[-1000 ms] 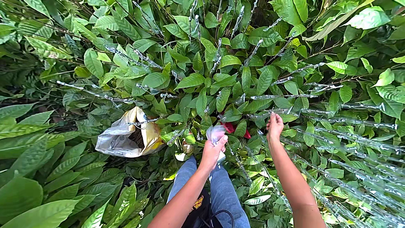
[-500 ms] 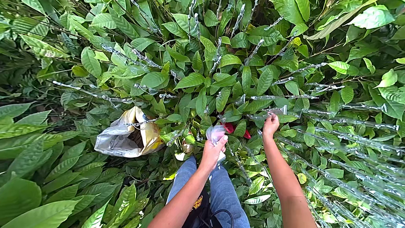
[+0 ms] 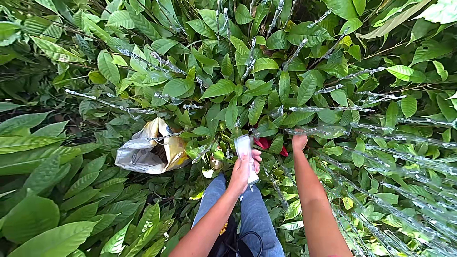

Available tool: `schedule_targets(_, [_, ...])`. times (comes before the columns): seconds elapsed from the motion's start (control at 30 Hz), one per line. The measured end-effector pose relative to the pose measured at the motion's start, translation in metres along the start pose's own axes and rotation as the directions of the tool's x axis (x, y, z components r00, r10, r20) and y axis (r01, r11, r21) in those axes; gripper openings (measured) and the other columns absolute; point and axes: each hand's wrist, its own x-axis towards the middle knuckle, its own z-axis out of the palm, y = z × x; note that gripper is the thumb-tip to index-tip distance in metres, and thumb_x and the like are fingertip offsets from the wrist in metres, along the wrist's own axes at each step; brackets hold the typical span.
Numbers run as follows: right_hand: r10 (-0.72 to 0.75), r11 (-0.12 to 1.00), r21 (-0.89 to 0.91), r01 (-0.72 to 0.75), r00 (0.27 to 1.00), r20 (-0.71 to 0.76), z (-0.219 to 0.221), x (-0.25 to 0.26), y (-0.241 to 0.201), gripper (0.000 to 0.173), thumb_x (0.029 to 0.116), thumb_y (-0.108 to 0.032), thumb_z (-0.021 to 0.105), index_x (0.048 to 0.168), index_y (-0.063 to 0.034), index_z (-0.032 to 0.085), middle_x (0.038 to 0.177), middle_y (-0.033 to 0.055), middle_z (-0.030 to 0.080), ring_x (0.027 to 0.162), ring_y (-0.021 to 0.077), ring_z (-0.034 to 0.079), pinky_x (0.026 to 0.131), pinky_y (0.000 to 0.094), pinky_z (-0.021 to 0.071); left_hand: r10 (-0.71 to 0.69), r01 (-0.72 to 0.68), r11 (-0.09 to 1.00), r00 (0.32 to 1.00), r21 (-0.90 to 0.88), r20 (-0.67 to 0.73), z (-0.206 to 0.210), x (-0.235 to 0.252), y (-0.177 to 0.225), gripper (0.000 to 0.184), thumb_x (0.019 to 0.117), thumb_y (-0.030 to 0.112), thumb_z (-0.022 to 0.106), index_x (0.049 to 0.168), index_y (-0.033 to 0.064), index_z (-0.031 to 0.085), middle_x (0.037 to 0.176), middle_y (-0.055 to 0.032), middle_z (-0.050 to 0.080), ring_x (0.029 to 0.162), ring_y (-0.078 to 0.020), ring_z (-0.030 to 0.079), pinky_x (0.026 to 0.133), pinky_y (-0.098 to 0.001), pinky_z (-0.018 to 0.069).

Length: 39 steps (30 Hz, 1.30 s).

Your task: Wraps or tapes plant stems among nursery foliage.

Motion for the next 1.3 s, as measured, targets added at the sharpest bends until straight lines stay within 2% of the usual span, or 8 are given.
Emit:
schedule_targets(0.37, [-0.113,0.868,-0.387,0.312,0.882,0.458,-0.067,-0.028,0.013,0.041,0.1084,-0.036,0.046,0.136,-0.0119,0.065,0.131,0.0198,0.067,0.127,0.0393,0.061,0.106,0.0640,0.0430,-0.241,0.234,0.970,0.957,-0.061,-0.162,-0.003,-0.003,0.022,0.017,0.1079,0.007,0.045,0.108,-0.0007,0.060,0.087,-0.0044,0.066,0.071,-0.0109,0.067,0.065,-0.0238,0.0587])
schedule_targets(0.53, [-0.601,0.788,0.368,0.494,0.746,0.287,-0.084,-0.145,0.017,0.033,0.1057,-0.020,0.050,0.118,0.0043,0.068,0.103,0.0095,0.071,0.090,0.0086,0.066,0.084,0.0285,0.0548,-0.239,0.226,0.970,0.956,-0.090,-0.173,-0.003,-0.007,0.026,0.012,0.1056,0.004,0.050,0.110,-0.0001,0.060,0.081,-0.0033,0.066,0.067,-0.0100,0.065,0.065,-0.0238,0.0582])
schedule_targets(0.67, [-0.720,0.539,0.792,0.289,0.645,0.255,-0.042,-0.216,-0.007,0.039,0.0999,-0.016,0.058,0.127,0.0112,0.061,0.121,0.0116,0.065,0.099,0.0039,0.064,0.087,0.0208,0.0546,-0.178,0.169,0.982,0.978,-0.089,-0.109,0.002,-0.014,0.019,0.009,0.1017,0.000,0.054,0.107,-0.0009,0.061,0.080,-0.0028,0.067,0.068,-0.0091,0.065,0.068,-0.0238,0.0577])
schedule_targets(0.77, [-0.554,0.388,0.921,-0.045,0.787,0.272,-0.024,-0.242,-0.033,0.025,0.1051,-0.008,0.045,0.109,0.0030,0.068,0.095,0.0006,0.071,0.064,-0.0025,0.056,0.055,0.0137,0.0462,-0.135,0.128,0.988,0.987,-0.085,-0.086,0.002,-0.020,0.016,0.015,0.1006,0.001,0.057,0.115,-0.0017,0.056,0.086,-0.0034,0.069,0.075,-0.0091,0.067,0.074,-0.0255,0.0589])
schedule_targets(0.93, [-0.410,0.059,0.958,-0.280,0.869,0.279,-0.058,-0.224,-0.056,0.032,0.1137,-0.020,0.024,0.102,-0.0135,0.053,0.068,-0.0043,0.062,0.054,0.0043,0.059,0.052,0.0179,0.0517,-0.126,0.109,0.988,0.978,-0.107,-0.167,-0.017,-0.023,0.026,0.010,0.1063,0.006,0.046,0.102,0.0020,0.055,0.074,-0.0013,0.065,0.063,-0.0085,0.065,0.064,-0.0231,0.0583])
schedule_targets(1.1, [-0.726,0.567,0.744,0.352,0.640,0.251,-0.081,-0.213,-0.052,0.020,0.1036,-0.011,0.047,0.098,-0.0040,0.066,0.066,-0.0112,0.052,0.054,-0.0047,0.043,0.053,0.0146,0.0389,-0.016,0.008,0.997,0.994,-0.071,-0.111,-0.044,-0.024,0.045,0.006,0.1002,0.003,0.052,0.102,0.0055,0.057,0.074,0.0039,0.062,0.058,-0.0043,0.058,0.059,-0.0198,0.0541])
schedule_targets(1.2, [-0.765,0.640,0.435,0.634,0.473,0.436,-0.077,-0.230,-0.056,0.026,0.1034,-0.021,0.056,0.102,0.0003,0.072,0.085,0.0011,0.068,0.073,-0.0004,0.058,0.071,0.0210,0.0491,0.034,-0.040,0.998,0.995,0.058,0.097,-0.042,-0.029,0.059,0.030,0.0914,0.006,0.064,0.120,-0.0003,0.058,0.092,0.0036,0.067,0.064,-0.0013,0.058,0.060,-0.0175,0.0520])
schedule_targets(1.3, [-0.747,0.642,0.349,0.683,0.453,0.487,-0.080,-0.238,-0.061,0.028,0.1019,-0.024,0.060,0.105,0.0013,0.072,0.085,0.0055,0.069,0.074,0.0049,0.059,0.072,0.0260,0.0495,0.084,-0.096,0.983,0.993,0.159,0.082,-0.034,-0.025,0.064,0.014,0.0930,0.002,0.066,0.107,0.0003,0.066,0.087,0.0045,0.070,0.063,0.0006,0.057,0.060,-0.0168,0.0507])
